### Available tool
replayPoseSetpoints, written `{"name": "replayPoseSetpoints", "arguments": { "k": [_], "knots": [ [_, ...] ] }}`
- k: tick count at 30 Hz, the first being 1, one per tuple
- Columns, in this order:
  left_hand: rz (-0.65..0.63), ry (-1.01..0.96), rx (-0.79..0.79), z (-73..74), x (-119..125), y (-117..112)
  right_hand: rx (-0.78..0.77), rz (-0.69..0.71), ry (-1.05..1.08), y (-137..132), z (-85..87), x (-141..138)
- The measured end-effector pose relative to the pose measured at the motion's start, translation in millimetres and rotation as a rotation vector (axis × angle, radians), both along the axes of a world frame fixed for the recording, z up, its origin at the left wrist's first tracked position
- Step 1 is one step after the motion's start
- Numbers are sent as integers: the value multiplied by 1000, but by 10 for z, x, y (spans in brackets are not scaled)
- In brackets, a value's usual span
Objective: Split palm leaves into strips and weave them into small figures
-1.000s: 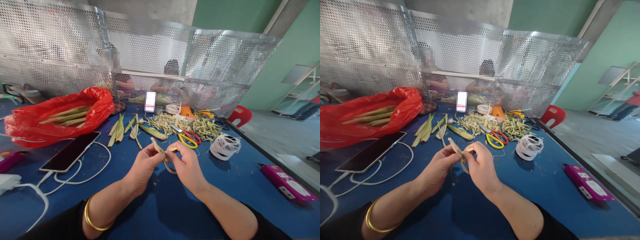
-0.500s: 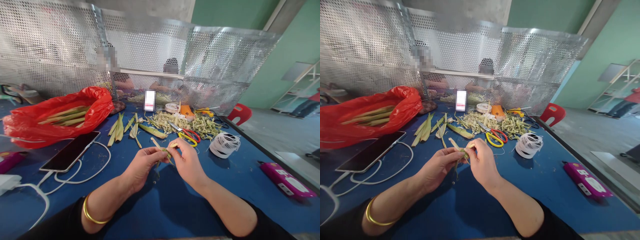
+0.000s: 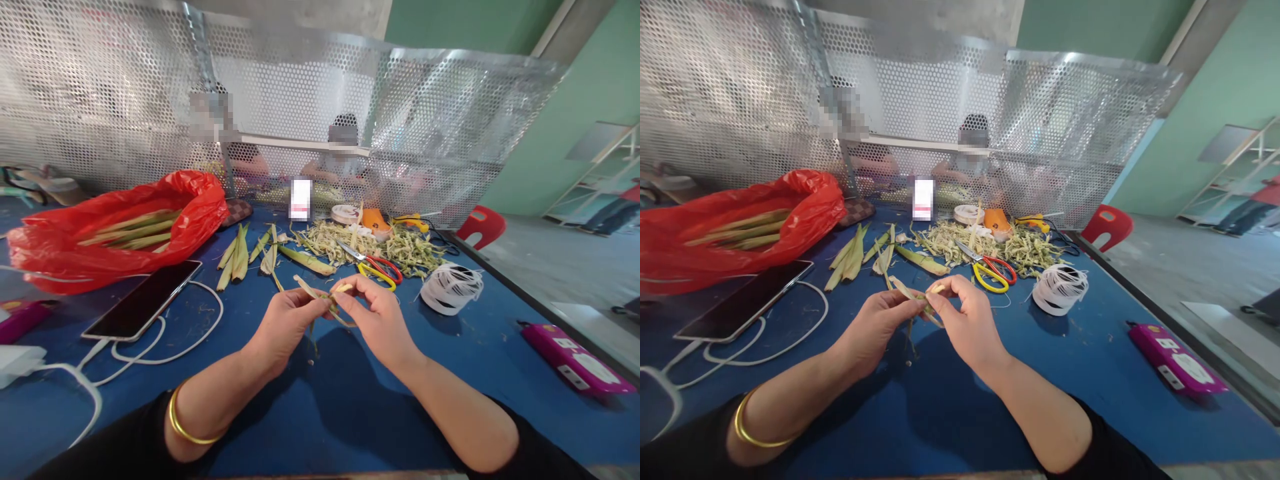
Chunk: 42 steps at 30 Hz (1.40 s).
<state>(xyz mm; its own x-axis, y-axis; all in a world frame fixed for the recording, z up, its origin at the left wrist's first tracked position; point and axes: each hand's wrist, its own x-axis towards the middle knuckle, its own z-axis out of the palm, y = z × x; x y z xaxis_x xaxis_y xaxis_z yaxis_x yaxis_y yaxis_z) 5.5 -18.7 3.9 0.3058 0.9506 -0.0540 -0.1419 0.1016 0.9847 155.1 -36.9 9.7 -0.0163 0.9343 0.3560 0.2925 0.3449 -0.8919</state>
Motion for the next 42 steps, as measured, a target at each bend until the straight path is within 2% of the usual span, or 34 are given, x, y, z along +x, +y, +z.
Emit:
{"name": "replayPoseSetpoints", "arguments": {
  "k": [6, 9, 13, 15, 19, 22, 24, 27, 28, 31, 34, 40, 42],
  "knots": [
    [5, -5, -42, -13, -3, -2, -49, -8, -57, 19, 72, 23],
    [-6, -11, -36, -15, 8, -11, -24, -18, -92, 28, 35, 10],
    [-16, -16, -20, -11, 31, -28, -101, -6, 36, 46, -59, -30],
    [1, -16, -28, -10, 38, -27, -103, -7, 33, 58, -64, -34],
    [81, 3, -55, -18, 11, 11, 54, -52, -160, 127, 67, 141],
    [132, 22, -39, -23, -35, 53, 190, -265, -399, 218, 174, 412],
    [141, 21, -48, -17, -58, 73, 109, -328, -638, 277, 171, 551],
    [134, 14, -71, -2, -69, 86, -128, -197, -820, 343, 22, 574],
    [128, 12, -72, 0, -68, 87, -158, -169, -836, 360, -52, 537],
    [114, 21, -68, -12, -67, 90, -179, -247, -854, 403, -263, 386],
    [104, 27, -36, -45, -74, 102, -168, -273, -834, 436, -367, 297],
    [70, 29, -12, -53, -73, 119, -120, -269, -679, 469, -293, 356],
    [68, 28, -21, -27, -66, 108, -140, -240, -541, 466, -238, 383]
  ]
}}
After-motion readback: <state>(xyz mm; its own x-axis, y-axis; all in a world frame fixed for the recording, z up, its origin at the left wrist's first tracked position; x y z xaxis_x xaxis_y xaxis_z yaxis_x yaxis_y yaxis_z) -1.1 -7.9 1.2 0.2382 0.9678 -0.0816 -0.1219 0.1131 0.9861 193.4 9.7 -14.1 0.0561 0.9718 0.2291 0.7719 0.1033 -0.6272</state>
